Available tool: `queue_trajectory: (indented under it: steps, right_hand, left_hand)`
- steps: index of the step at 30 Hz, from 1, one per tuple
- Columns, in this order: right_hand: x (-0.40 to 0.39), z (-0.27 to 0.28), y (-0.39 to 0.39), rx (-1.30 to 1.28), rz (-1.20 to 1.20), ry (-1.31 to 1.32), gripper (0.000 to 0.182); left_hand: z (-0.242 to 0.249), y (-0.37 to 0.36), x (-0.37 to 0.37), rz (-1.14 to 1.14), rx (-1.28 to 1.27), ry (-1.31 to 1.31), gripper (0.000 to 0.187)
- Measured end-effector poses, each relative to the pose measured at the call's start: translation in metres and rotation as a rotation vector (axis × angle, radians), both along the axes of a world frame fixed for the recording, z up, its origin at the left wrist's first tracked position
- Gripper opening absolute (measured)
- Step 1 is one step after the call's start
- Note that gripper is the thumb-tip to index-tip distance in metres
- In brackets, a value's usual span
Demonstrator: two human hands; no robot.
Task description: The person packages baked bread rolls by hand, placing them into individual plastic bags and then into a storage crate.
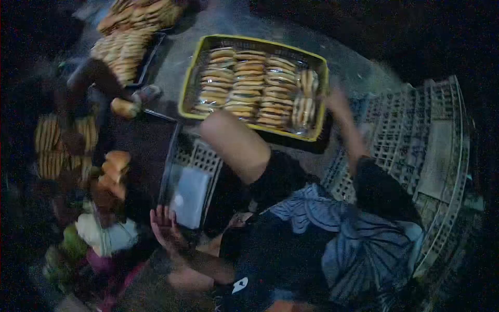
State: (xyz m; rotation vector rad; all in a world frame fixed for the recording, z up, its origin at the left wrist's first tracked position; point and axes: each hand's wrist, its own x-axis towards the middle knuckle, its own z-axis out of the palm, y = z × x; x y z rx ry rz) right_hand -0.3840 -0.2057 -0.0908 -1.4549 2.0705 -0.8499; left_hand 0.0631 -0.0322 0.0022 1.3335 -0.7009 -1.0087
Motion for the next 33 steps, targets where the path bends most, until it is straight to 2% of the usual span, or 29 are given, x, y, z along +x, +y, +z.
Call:
queue_trajectory:
  steps: [1, 3, 5, 7, 8, 10, 13, 14, 19, 21, 25, 27, 33]
  right_hand:
    - [0.026, 0.063, 0.007, -0.051, 0.221, -0.177, 0.055]
    - [0.069, 0.136, 0.014, -0.102, 0.581, -0.228, 0.052]
    - [0.112, 0.162, 0.024, -0.124, 0.79, -0.159, 0.05]
    - [0.139, 0.183, 0.036, -0.149, 0.879, -0.132, 0.047]
    - [0.146, 0.191, 0.038, -0.161, 0.9, -0.12, 0.046]
    - [0.152, 0.206, 0.043, -0.187, 0.913, -0.073, 0.043]
    - [0.16, 0.223, 0.045, -0.218, 0.885, -0.005, 0.04]
    - [0.158, 0.226, 0.04, -0.24, 0.871, 0.016, 0.039]
    - [0.152, 0.275, 0.03, -0.361, 0.75, 0.184, 0.034]
    - [0.141, 0.284, 0.022, -0.419, 0.689, 0.231, 0.032]
    - [0.11, 0.333, 0.006, -0.581, 0.553, 0.36, 0.028]
    - [0.1, 0.363, -0.011, -0.648, 0.495, 0.427, 0.027]
    - [0.065, 0.413, -0.087, -0.798, 0.345, 0.636, 0.024]
  left_hand:
    - [-0.006, 0.017, 0.015, 0.044, -0.018, -0.019, 0.055]
    - [-0.019, 0.046, 0.034, 0.194, -0.044, 0.082, 0.045]
    - [-0.034, 0.058, 0.033, 0.353, -0.044, 0.097, 0.043]
    - [-0.038, 0.06, 0.033, 0.262, -0.197, 0.087, 0.051]
    - [-0.036, 0.059, 0.034, 0.302, -0.211, 0.082, 0.051]
    - [-0.035, 0.056, 0.033, 0.388, -0.102, 0.419, 0.049]
    - [-0.035, 0.068, 0.043, 0.483, -0.115, 0.477, 0.044]
    - [-0.029, 0.07, 0.038, 0.606, -0.07, 0.453, 0.038]
    - [-0.014, 0.081, 0.044, 0.698, -0.078, 0.387, 0.037]
    - [-0.009, 0.08, 0.043, 0.699, -0.159, 0.333, 0.036]
    - [-0.008, 0.064, 0.03, 0.681, -0.138, 0.31, 0.035]
    - [-0.011, 0.055, 0.031, 0.537, -0.169, 0.264, 0.038]
    - [0.011, 0.022, 0.021, 0.441, -0.099, 0.316, 0.037]
